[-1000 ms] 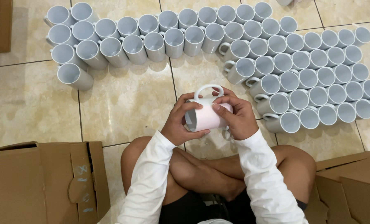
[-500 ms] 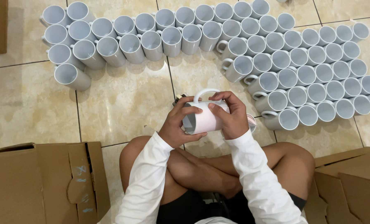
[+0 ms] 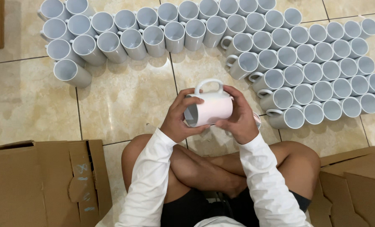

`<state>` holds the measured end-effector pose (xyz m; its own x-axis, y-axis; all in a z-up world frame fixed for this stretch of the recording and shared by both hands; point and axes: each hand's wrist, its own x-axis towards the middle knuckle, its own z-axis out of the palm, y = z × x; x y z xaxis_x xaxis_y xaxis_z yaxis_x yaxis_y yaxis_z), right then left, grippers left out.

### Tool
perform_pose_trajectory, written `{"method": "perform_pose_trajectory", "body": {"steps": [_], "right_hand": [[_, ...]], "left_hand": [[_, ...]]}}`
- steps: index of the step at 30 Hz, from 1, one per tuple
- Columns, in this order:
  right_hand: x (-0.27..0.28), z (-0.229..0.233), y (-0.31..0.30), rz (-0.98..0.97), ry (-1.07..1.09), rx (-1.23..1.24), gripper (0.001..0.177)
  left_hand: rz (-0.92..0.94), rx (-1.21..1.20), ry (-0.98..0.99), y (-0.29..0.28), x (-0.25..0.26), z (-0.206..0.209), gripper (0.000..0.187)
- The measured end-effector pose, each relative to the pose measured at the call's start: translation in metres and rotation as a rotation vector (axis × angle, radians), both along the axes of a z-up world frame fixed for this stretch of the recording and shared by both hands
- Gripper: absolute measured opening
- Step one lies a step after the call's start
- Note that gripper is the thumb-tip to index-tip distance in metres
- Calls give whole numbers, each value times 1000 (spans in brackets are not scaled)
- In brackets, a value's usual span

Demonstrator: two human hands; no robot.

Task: The person sits on the floor and applies pink paper labels to white ceramic mugs using a handheld label applicator. They rotate each mug to align the label, press it into place, and then place the labeled mug into a cardboard box. The process is repeated for several mugs.

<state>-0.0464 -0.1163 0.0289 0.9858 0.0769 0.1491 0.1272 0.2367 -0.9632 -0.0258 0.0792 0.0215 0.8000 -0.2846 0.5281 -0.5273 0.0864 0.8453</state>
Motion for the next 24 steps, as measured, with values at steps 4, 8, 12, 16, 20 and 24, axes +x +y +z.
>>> {"method": "perform_pose_trajectory", "body": {"steps": [4, 8, 12, 16, 20, 24], "right_hand": [[-2, -63, -17, -319, 104, -15, 32], [-5, -121, -9, -171, 323, -738, 24], [8, -161, -4, -10, 449, -1196, 30], [21, -137, 8, 38, 542, -1297, 26], [21, -124, 9, 59, 514, -1297, 16], [10, -124, 11, -102, 254, -1154, 25]], "left_hand": [[86, -65, 68, 5, 6, 5, 57], [111, -145, 120, 9, 11, -1, 60], [85, -206, 153, 7, 11, 1, 62], [63, -192, 146, 9, 10, 0, 62], [53, -182, 114, 7, 13, -2, 62], [51, -201, 103, 8, 13, -1, 62]]}}
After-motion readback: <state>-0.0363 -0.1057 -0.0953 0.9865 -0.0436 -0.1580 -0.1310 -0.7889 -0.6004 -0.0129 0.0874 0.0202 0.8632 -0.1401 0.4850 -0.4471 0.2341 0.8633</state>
